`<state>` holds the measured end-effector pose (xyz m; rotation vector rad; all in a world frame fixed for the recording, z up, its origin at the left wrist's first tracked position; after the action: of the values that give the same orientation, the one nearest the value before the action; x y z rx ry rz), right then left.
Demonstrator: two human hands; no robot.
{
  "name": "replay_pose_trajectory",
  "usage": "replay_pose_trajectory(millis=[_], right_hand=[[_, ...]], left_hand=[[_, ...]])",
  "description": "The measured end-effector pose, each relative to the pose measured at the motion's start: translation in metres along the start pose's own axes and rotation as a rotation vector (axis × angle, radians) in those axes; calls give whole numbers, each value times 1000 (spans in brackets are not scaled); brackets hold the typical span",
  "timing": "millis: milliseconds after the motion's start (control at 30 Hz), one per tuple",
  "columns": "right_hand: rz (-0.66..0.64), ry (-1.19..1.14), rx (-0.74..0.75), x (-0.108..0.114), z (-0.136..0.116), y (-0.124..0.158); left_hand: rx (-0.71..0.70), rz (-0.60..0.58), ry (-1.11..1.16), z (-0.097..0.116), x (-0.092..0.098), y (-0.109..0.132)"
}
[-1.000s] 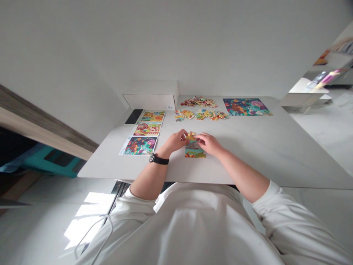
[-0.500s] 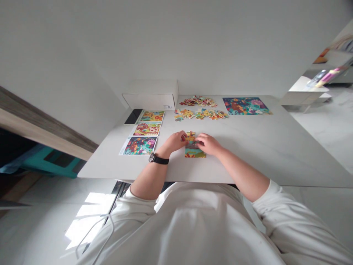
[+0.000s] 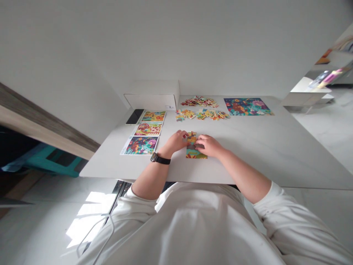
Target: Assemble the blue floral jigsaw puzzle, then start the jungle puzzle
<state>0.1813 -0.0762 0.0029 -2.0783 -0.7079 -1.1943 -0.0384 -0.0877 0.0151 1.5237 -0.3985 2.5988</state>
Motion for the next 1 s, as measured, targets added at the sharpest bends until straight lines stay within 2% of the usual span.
replay_pose_trajectory(millis=[100,200,600,1000], right_hand=[[4,3,8,-1,2,0],[-10,-7,21,0,2,0],[-71,-8,65,7,-1,3],[-257,45,86,21,-12,14]], left_hand=[[-90,23,9,1,1,1],[-149,-7,-26,2,-1,1],[-155,-109,-99,3,0,3],[-149,-114,-92,-2,-2,2]])
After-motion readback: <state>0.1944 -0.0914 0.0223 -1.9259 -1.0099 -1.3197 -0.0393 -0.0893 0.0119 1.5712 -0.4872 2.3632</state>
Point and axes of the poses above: each hand's wrist, its own y-axis away from the middle knuckle, its own x-axis out of the back of the hand, z = x × y, the point moved 3 cm from there along -y, towards the middle knuckle, and after that the axes turned 1 degree about y, right-handed, at the moved point
